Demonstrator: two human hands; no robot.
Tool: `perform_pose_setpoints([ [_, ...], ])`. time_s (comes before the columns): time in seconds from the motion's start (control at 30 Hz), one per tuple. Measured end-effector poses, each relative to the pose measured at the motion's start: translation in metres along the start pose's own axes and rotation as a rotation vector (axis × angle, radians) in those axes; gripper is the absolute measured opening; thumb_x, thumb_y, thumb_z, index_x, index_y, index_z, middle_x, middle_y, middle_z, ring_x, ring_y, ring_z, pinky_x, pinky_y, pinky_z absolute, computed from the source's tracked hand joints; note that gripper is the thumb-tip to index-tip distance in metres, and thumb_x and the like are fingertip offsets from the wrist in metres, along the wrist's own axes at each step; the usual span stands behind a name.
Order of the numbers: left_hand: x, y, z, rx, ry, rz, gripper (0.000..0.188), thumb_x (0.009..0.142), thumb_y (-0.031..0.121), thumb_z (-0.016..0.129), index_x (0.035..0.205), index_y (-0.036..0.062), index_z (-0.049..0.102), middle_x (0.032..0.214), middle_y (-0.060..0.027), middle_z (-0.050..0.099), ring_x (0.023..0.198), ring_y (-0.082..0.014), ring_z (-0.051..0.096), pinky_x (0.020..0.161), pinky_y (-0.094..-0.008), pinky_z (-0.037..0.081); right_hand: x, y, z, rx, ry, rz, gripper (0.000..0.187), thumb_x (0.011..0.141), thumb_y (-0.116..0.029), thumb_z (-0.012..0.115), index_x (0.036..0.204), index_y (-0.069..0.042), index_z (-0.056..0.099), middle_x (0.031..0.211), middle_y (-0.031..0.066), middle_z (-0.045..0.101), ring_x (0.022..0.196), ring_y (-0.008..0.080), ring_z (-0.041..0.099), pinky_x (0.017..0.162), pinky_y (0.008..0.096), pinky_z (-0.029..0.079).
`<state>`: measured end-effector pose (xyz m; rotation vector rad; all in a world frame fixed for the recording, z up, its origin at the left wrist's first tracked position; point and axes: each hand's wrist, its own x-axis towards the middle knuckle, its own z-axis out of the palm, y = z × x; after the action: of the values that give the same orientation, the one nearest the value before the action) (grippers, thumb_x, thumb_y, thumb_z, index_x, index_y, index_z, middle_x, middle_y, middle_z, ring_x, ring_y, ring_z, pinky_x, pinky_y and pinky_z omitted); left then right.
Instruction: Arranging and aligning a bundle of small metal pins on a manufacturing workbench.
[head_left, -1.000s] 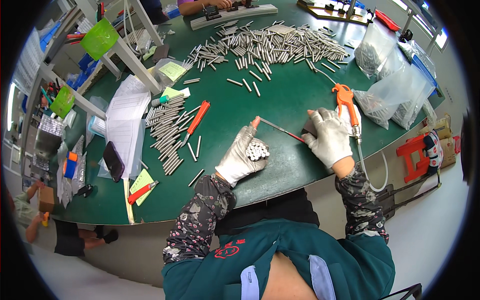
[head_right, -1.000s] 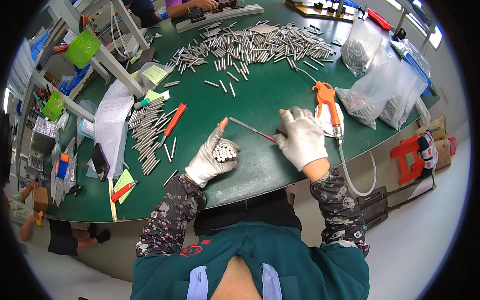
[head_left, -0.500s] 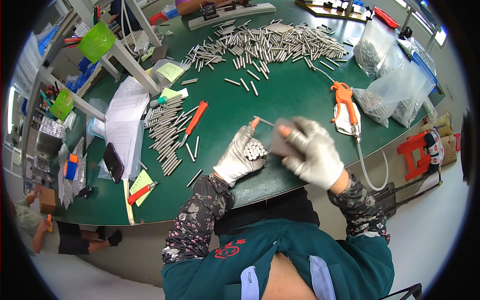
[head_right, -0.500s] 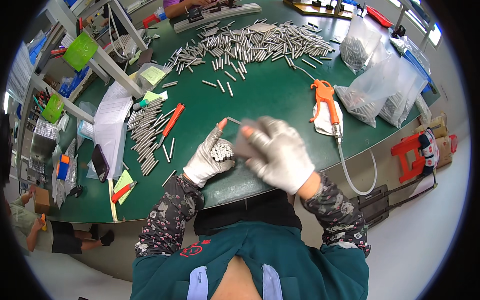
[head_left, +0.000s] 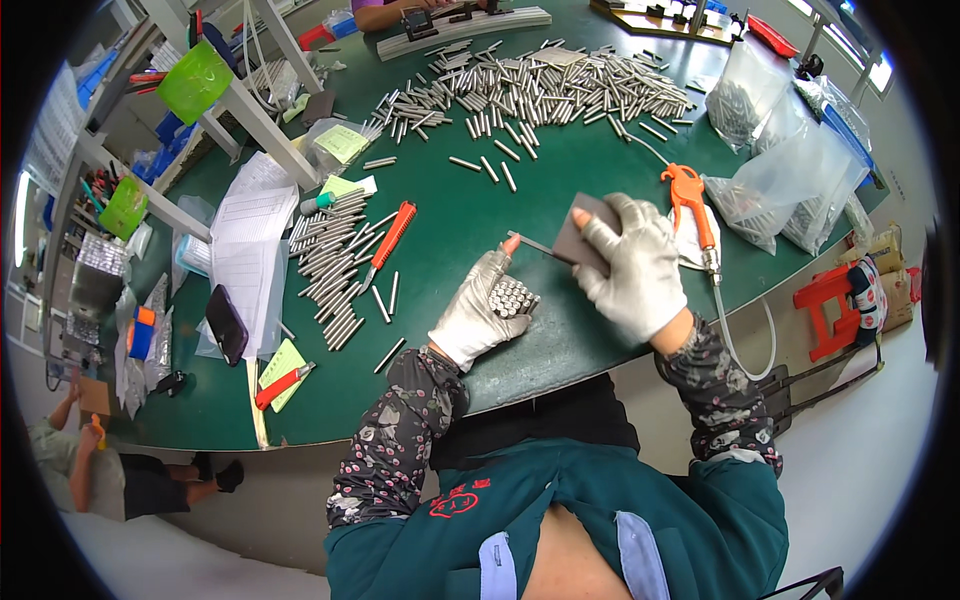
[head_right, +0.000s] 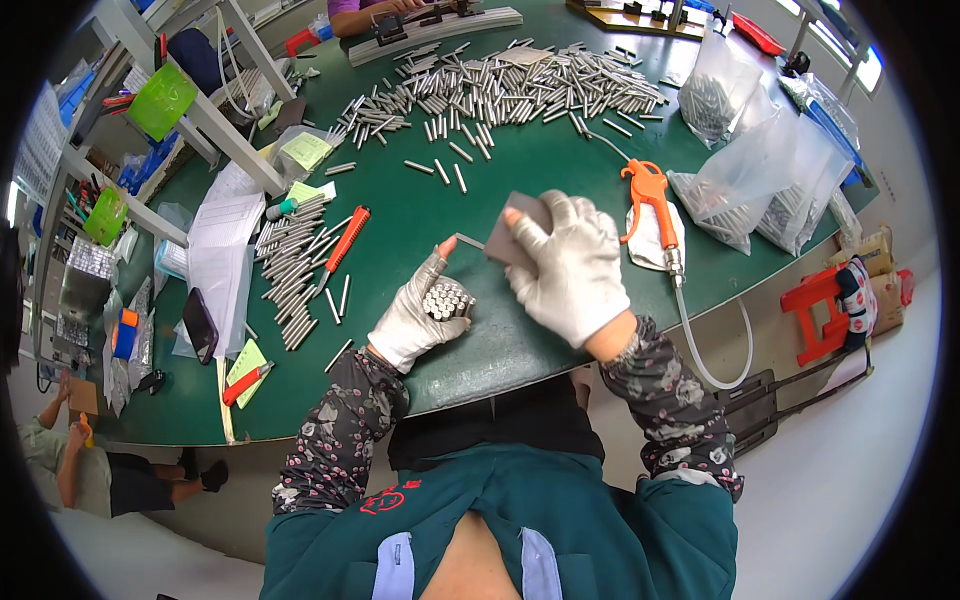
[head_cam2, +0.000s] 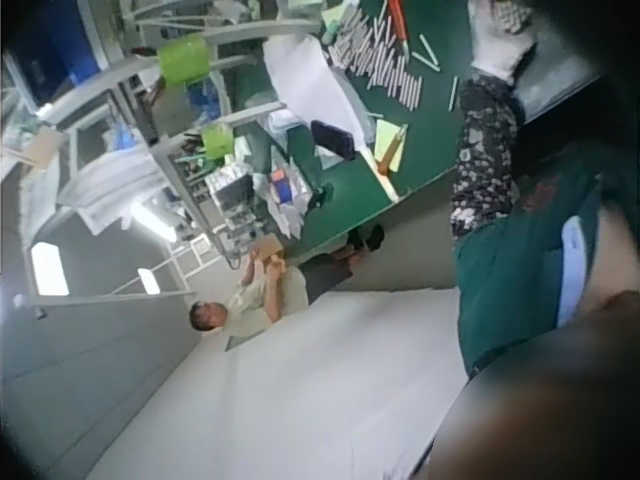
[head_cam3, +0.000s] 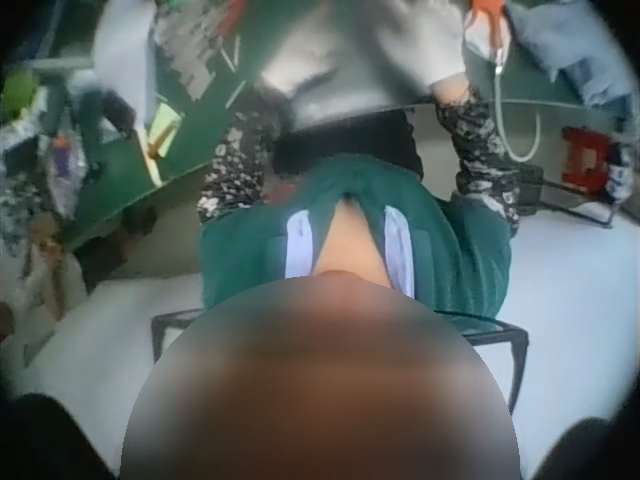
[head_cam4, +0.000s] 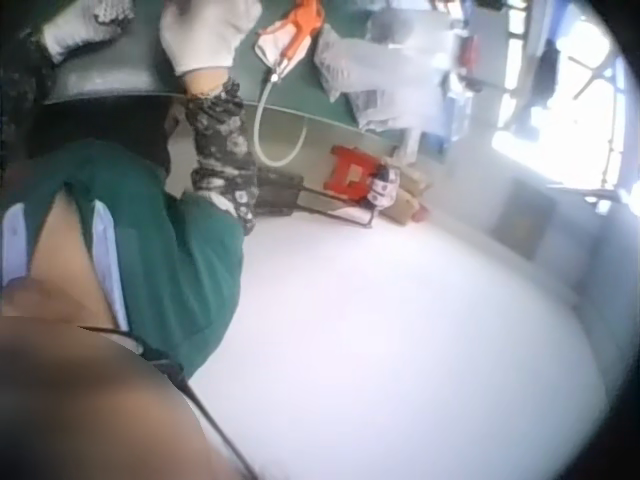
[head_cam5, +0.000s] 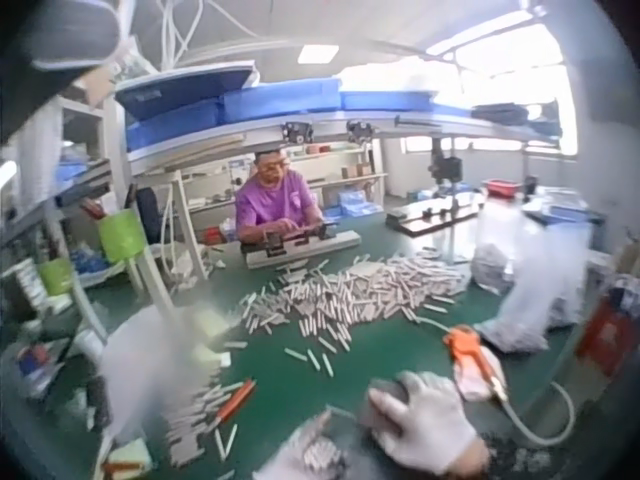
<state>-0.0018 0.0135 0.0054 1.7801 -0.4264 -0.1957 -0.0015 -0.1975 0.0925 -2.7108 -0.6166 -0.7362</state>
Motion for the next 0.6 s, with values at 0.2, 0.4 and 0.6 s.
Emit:
perform_pose_setpoints([
  [0.2, 0.001, 0.002, 0.001, 0.148, 0.035, 0.124, 0.094, 0.066, -0.001, 0.073, 0.142, 0.0113, 0.019, 0.101, -0.0037, 0.059, 0.091, -0.0101, 0.056, 0.084, -0.0239, 0.044, -0.003, -0.001, 0.006, 0.048, -0.121, -0.075, 0.049, 0.061, -0.024, 0.069, 0.108, -0.013, 0.061, 0.113, 0.0187, 0.050, 0.102, 0.0354, 0.048, 0.086, 0.0421, 0.039],
  [0.4, 0.000, 0.005, 0.006, -0.193, -0.014, 0.069, 0.095, 0.066, -0.008, 0.066, 0.143, 0.0117, 0.015, 0.089, 0.0000, 0.059, 0.084, -0.0072, 0.055, 0.081, -0.0224, 0.044, -0.014, -0.017, 0.007, 0.295, -0.257, -0.283, 0.050, 0.063, -0.024, 0.068, 0.111, -0.013, 0.060, 0.112, 0.0203, 0.049, 0.102, 0.0360, 0.048, 0.086, 0.0428, 0.038],
  [0.6, 0.005, -0.003, 0.001, 0.168, 0.057, 0.300, 0.091, 0.062, -0.004, 0.066, 0.141, 0.0092, 0.021, 0.100, -0.0033, 0.053, 0.078, -0.0081, 0.054, 0.077, -0.0226, 0.046, -0.009, -0.017, 0.001, 0.236, -0.194, -0.279, 0.048, 0.064, -0.025, 0.067, 0.110, -0.013, 0.060, 0.112, 0.0202, 0.049, 0.102, 0.0351, 0.048, 0.085, 0.0415, 0.038],
])
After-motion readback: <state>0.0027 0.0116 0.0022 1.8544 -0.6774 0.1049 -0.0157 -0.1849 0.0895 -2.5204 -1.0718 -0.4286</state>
